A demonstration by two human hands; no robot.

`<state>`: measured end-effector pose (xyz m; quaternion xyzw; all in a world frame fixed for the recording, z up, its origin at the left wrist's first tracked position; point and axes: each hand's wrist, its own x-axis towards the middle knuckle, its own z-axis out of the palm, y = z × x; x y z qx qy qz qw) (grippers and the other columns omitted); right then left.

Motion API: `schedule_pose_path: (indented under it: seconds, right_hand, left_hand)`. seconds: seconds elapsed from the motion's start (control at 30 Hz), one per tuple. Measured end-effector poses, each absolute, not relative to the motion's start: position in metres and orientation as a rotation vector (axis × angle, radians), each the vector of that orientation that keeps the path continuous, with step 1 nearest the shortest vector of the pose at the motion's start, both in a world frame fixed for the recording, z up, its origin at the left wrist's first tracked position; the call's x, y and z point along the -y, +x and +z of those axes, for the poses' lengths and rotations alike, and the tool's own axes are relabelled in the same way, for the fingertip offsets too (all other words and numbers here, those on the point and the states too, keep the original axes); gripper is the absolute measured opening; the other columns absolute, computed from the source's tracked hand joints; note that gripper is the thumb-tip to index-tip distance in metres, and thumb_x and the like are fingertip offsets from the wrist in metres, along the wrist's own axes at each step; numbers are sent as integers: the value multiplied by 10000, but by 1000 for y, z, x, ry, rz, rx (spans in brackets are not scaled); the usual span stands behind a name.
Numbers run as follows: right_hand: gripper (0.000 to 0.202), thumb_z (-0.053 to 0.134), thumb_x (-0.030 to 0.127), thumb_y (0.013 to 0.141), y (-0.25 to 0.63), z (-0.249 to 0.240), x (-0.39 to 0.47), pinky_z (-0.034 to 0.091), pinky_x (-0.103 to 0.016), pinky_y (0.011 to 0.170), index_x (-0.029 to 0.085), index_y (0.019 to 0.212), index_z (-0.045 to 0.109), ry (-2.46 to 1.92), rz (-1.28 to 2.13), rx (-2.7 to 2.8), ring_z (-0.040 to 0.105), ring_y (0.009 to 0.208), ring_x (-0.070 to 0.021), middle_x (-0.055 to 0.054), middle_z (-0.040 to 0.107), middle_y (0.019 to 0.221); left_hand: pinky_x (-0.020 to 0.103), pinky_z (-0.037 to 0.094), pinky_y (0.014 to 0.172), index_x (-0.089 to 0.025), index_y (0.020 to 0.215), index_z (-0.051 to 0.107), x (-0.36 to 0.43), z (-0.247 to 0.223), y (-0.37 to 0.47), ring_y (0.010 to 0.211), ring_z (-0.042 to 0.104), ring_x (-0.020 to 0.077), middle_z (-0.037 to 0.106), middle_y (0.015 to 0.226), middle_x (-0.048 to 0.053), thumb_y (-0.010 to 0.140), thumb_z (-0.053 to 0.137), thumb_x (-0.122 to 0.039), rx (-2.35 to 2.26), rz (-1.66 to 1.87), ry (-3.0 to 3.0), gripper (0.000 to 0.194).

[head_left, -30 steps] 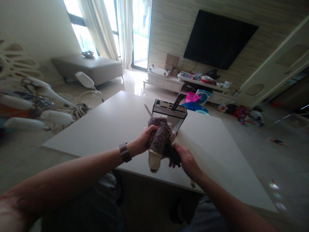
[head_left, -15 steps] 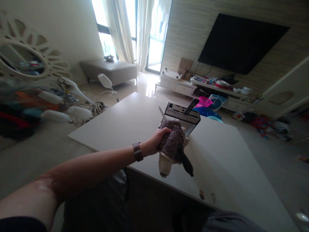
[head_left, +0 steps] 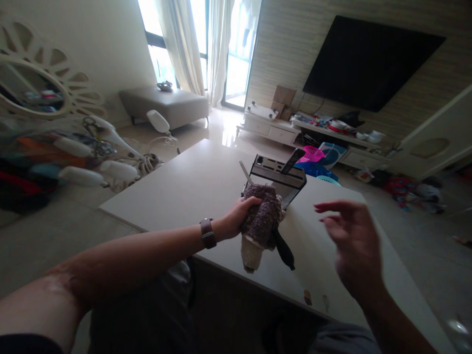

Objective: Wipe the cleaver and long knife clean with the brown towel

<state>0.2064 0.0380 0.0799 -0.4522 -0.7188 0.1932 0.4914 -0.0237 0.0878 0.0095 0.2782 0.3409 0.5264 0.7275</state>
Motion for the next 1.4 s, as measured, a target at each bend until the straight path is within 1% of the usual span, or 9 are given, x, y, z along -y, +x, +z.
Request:
schedule_pose_path:
  seconds: [0.13,0.23,0.33,0.67,0.9,1.07,1.17,1.3,1.4]
  right_hand:
    - [243,571,459,969,185,44,-52,528,-347,745,220,998,606,-1281,824,1823,635,831,-202,-47,656,943]
    - [306,534,521,977,182,26,-51,475,-296,618,219,972,582,-1296,1124,1789,583,714,-165,-21,619,872]
    - [314,534,530,978,184,22,-46,420,-276,563,219,983,572,-1273,1257,1764,516,660,-139,-6,592,852]
    - [318,555,526,968,186,22,-43,372,-260,531,211,1000,577,-1258,1358,1701,470,619,-123,12,557,807]
    - [301,564,505,966,188,22,-38,419,-266,589,207,979,601,-1246,1313,1732,521,691,-142,-13,606,843]
    - [299,564,514,969,190,21,-37,389,-256,522,217,998,586,-1237,1343,1722,483,614,-125,4,596,823]
    - [292,569,509,968,191,20,-39,436,-268,570,219,1000,590,-1236,1284,1739,537,669,-141,-7,617,859]
    - [256,576,472,965,190,26,-40,521,-329,741,222,995,620,-1242,1110,1768,645,846,-203,-39,663,913]
    - [249,604,453,951,195,39,-30,539,-396,869,235,1064,643,-1209,865,1708,672,987,-249,-79,699,1064]
  left_hand:
    - [305,616,745,-98,1038,733,-91,11,-23,770,749,218,799,917,128,800,743,-269,-794,1226,627,293]
    - [292,615,723,-102,1006,738,-95,10,-25,756,748,210,800,889,117,803,748,-267,-817,1236,624,262]
    - [285,616,727,-103,994,745,-98,7,-26,774,754,208,805,909,116,804,752,-269,-825,1219,627,253]
    - [296,600,713,-109,982,747,-96,6,-20,760,745,213,803,898,112,772,786,-301,-821,1214,665,287]
    - [293,592,688,-110,957,744,-92,5,-18,731,740,209,799,870,108,776,780,-288,-840,1188,666,257]
    - [297,606,702,-106,972,746,-90,7,-17,748,751,216,804,882,116,777,778,-286,-839,1193,655,268]
    - [291,606,685,-110,952,748,-90,8,-17,732,749,212,804,863,111,775,773,-273,-838,1189,650,242]
    - [284,602,673,-114,940,754,-90,7,-17,724,743,206,802,857,106,773,773,-279,-849,1189,655,237]
    - [286,608,704,-116,966,755,-90,9,-18,755,749,209,807,894,110,771,773,-273,-839,1200,665,251]
